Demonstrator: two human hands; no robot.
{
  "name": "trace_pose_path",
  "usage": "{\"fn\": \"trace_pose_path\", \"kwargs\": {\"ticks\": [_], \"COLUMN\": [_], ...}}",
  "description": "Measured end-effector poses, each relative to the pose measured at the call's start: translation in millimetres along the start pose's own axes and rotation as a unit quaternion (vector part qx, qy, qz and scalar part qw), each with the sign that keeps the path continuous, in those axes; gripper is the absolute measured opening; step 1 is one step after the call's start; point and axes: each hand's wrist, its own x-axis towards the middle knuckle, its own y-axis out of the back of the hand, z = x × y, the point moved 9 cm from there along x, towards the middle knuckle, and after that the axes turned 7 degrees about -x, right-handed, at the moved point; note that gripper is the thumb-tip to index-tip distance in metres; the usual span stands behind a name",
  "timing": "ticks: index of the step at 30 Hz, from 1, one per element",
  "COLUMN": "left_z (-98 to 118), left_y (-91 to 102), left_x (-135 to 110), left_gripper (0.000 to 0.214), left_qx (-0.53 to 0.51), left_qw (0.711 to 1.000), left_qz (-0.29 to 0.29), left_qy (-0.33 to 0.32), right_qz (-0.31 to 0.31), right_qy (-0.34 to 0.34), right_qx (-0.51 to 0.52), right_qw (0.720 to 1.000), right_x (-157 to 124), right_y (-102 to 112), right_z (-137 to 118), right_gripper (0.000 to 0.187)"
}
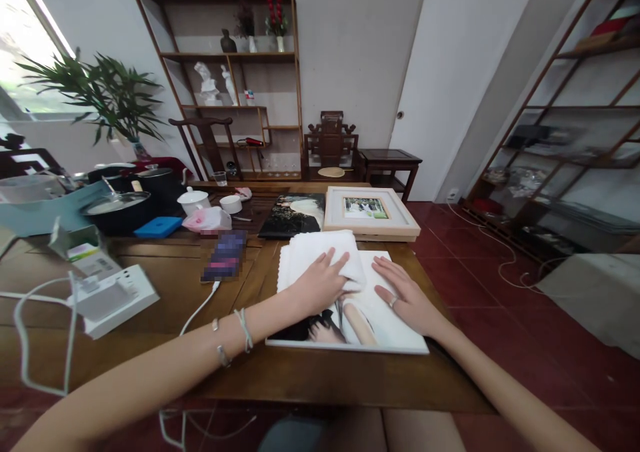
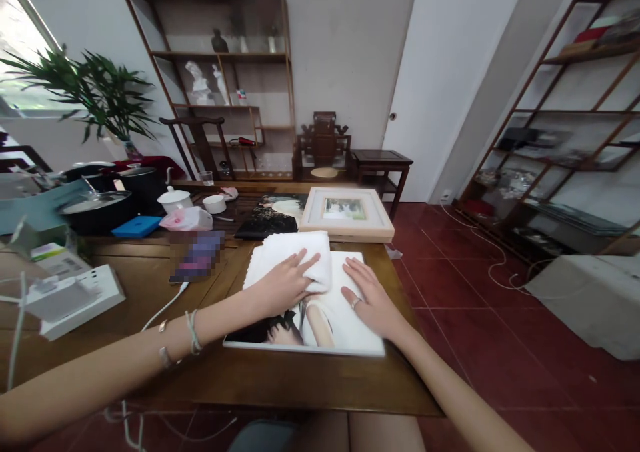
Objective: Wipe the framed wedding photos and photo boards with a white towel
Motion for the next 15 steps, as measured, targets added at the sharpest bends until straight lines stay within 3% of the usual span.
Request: {"fn": "trace_pose_path", "kwargs": {"ticks": [6,9,12,15], "left_z": [80.7,105.7,96.2,60.3], "left_y": [14.9,22.7,23.7,18.7], "left_x": [-44.1,-59.9,-55.1,-34.2], "left_gripper": [0.020,0.020,0.023,0.023], "left_qx": [0.024,0.004,-0.027,-0.045], "left_qw": [0.997,0.994,0.995,0.997], "left_qz": [0.036,0.047,0.026,-0.019], "left_qy": [-0.063,-0.096,-0.098,-0.054], "right_qz": [0.003,0.006,0.002,-0.005], "right_qy": [0.013,0.034,0.025,-0.005], "right_qx": [0.002,0.010,0.006,-0.005], "right_qw": [1.000,0.999,1.000,1.000], "right_x": [-0.3,-0.3,-0.1,-1.2], "right_y": [-0.5,0.2,0.2,-1.1], "right_z": [0.7,-0.7,-0.6,-1.0], "right_gripper": [0.043,0.044,0.041,0.041]}}
